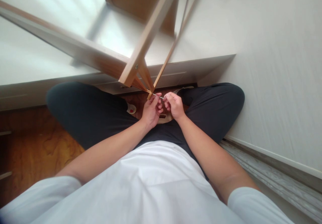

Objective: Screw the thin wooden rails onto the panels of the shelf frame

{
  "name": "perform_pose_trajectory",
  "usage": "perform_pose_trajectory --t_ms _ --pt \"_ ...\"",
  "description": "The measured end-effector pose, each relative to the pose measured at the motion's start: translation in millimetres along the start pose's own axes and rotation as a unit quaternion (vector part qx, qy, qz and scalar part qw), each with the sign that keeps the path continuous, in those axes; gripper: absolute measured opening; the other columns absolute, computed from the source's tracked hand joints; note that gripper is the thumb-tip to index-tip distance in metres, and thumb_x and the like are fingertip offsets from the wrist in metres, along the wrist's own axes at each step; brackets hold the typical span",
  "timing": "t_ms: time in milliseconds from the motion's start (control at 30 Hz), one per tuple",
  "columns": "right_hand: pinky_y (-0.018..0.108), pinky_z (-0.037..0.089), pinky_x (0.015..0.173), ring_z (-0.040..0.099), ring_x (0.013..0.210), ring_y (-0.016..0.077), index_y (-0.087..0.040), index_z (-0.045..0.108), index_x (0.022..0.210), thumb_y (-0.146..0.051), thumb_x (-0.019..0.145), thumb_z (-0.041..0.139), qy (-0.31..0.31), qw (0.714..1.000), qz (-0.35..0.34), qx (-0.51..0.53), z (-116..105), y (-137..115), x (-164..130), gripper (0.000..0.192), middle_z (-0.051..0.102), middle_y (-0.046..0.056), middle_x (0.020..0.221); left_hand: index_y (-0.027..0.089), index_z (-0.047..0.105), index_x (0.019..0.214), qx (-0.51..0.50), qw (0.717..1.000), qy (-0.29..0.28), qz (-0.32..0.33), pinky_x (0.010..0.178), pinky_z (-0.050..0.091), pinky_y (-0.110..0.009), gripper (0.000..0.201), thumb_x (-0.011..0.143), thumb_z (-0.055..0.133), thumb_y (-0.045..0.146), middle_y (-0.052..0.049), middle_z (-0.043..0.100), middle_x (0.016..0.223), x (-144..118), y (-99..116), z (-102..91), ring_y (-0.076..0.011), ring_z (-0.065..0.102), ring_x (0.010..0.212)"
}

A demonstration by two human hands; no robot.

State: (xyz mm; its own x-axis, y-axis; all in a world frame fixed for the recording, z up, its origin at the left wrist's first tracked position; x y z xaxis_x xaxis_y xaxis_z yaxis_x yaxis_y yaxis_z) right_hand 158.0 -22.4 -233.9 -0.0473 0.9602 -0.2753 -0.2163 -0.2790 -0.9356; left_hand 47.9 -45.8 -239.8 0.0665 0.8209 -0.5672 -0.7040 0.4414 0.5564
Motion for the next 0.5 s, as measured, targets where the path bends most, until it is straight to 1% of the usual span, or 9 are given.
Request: perform_pose_trajectory --t_ms 167,300,500 --pt "0.021 0.033 0.042 0.041 0.042 0.0086 -0.02 0.063 0.077 -0.057 0.089 0.068 -0.001 0.998 -0.026 -0.05 1.8 -5.2 -4.2 0.039 0.053 -0.005 0.051 0.018 0.073 0.097 -0.009 1.0 -0.009 0.005 0.043 0.03 -0.015 0.032 0.074 0.086 0.037 0.005 0.053 0.07 1.9 0.3 0.8 -0.0042 0.046 0.053" --pt "0.021 0.034 0.043 0.043 0.043 0.0088 -0.02 0.063 0.077 -0.057 0.09 0.067 0.001 0.997 -0.041 -0.061 2.7 -7.8 -6.0 0.039 0.054 -0.005 0.052 0.018 0.073 0.096 -0.014 1.0 -0.018 0.009 0.042 0.032 -0.015 0.033 0.074 0.087 0.038 0.005 0.053 0.07 2.5 1.2 2.2 -0.0043 0.047 0.053" --pt "0.021 0.035 0.043 0.044 0.043 0.009 -0.02 0.063 0.079 -0.058 0.09 0.066 0.006 0.997 -0.046 -0.066 2.6 -9.6 -7.1 0.039 0.055 -0.005 0.053 0.018 0.072 0.095 -0.022 0.999 -0.026 0.003 0.042 0.032 -0.015 0.033 0.073 0.088 0.038 0.005 0.053 0.069 2.5 1.0 4.3 -0.0042 0.047 0.053"
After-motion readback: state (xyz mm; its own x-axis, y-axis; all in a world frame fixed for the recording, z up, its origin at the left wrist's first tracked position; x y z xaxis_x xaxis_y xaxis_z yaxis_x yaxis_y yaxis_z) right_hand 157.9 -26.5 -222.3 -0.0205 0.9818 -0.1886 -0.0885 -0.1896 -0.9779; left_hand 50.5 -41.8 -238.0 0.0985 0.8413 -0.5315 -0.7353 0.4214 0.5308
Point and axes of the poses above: each hand's wrist, its own x-axis towards the middle knuckle, its own z-axis out of the palm, y = z × x, the point moved 9 cm from there along x, towards the middle knuckle
